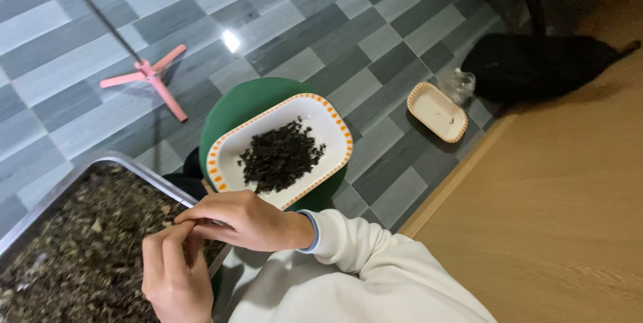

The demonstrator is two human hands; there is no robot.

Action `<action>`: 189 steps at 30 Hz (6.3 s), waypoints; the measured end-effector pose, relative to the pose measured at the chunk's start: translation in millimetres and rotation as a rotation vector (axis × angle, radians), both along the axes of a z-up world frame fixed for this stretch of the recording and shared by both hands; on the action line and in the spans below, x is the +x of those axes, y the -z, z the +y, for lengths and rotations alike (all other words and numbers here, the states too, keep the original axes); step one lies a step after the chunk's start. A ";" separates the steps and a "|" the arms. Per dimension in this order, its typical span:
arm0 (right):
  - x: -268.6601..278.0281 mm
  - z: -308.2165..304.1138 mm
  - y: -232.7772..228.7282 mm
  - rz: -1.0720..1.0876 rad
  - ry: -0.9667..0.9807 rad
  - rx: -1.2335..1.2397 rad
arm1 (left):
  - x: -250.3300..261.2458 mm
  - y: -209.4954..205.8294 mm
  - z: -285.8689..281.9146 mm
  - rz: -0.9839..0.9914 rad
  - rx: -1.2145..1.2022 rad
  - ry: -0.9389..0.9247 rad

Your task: Manually sorting through dried tea leaves in a metal tray and placing selected pieces into a bowl.

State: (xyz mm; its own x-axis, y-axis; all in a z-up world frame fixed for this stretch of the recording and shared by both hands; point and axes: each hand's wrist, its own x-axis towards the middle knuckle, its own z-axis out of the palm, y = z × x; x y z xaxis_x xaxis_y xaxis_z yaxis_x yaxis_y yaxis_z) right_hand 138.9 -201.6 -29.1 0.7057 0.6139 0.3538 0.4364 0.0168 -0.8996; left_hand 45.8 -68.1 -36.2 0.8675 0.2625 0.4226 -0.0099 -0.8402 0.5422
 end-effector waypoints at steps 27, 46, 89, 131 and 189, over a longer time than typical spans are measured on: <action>26.1 -97.7 36.8 -0.151 0.303 -0.203 | 73.8 4.1 -87.7 0.224 0.475 0.159; 28.8 -75.9 2.3 -0.543 0.213 -0.449 | -35.9 1.7 54.1 0.274 0.354 -0.084; -4.7 99.8 7.4 -0.383 -0.327 -0.387 | -65.4 -2.5 103.2 0.060 -0.019 -0.204; -1.3 70.9 13.2 -0.708 -0.199 -0.472 | -51.2 5.7 80.7 0.140 0.269 -0.168; -1.6 57.8 9.9 -0.552 -0.079 -0.327 | -48.4 1.9 71.7 0.005 0.276 -0.167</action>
State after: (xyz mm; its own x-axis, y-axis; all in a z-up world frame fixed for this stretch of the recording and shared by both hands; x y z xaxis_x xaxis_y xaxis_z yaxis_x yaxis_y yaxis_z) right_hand 137.3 -143.9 -39.0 0.4216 0.7942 0.4377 0.8450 -0.1690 -0.5073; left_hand -2.6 3.7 -38.1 0.8245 0.2776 0.4932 0.1426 -0.9452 0.2936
